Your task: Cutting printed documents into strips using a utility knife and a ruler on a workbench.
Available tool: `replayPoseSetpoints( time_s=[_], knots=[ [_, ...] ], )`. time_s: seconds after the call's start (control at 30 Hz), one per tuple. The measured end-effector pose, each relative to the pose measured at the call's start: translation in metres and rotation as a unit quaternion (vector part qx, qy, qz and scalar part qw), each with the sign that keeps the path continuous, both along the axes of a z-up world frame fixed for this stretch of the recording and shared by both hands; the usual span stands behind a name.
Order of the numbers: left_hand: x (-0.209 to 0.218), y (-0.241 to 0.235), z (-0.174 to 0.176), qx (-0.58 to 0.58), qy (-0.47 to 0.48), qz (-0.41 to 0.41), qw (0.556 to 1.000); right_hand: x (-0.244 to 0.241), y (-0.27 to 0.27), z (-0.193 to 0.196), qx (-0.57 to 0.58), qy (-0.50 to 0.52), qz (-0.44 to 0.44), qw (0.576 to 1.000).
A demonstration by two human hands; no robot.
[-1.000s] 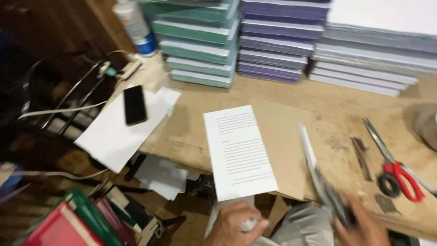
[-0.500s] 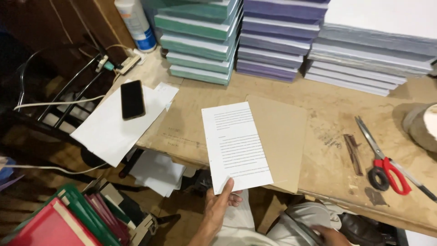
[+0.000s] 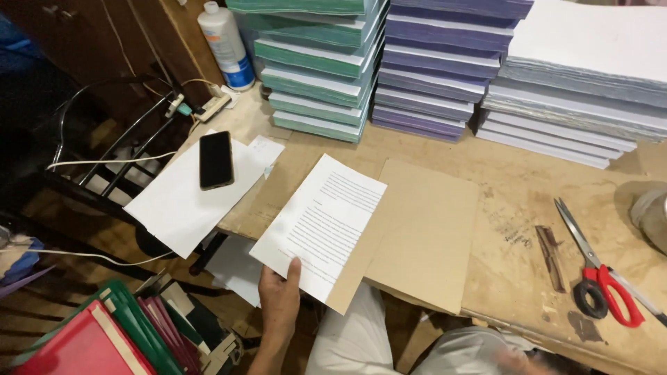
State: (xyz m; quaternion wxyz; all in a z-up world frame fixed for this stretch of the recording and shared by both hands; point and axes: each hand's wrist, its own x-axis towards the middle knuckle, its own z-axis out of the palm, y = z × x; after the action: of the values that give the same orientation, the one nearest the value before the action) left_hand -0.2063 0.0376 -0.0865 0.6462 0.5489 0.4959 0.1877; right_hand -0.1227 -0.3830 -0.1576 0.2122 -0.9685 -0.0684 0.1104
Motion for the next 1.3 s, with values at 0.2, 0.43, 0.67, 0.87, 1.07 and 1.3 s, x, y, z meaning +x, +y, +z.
replayPoseSetpoints(
  time_s=[0.2, 0.43, 0.67, 0.87, 1.07, 1.3],
  knots=[
    [-0.001, -0.001, -0.007, 0.056, -0.024, -0.014, 0.998, 0.077, 0.068, 0.053, -0.035, -0.151, -0.039, 0.987],
    [0.002, -0.009, -0.013, 0.037, -0.048, -0.039, 0.997, 0.048, 0.205, 0.023, 0.164, -0.239, 0.432, 0.854],
    [0.007, 0.027, -0.078, 0.099, -0.132, -0.016, 0.986, 0.037, 0.200, 0.015, 0.064, -0.313, 0.540, 0.779],
    [-0.007, 0.057, -0.045, 0.107, 0.026, -0.035, 0.993, 0.197, 0.057, -0.186, 0.419, 0.161, 0.334, 0.829],
    [0.022, 0.034, -0.019, 0.000, -0.154, -0.102, 0.983, 0.126, 0.022, 0.041, -0.002, -0.437, 0.261, 0.861],
    [0.035, -0.005, -0.053, 0.035, -0.197, -0.084, 0.976, 0.060, 0.168, 0.127, 0.412, 0.074, -0.169, 0.892]
  ],
)
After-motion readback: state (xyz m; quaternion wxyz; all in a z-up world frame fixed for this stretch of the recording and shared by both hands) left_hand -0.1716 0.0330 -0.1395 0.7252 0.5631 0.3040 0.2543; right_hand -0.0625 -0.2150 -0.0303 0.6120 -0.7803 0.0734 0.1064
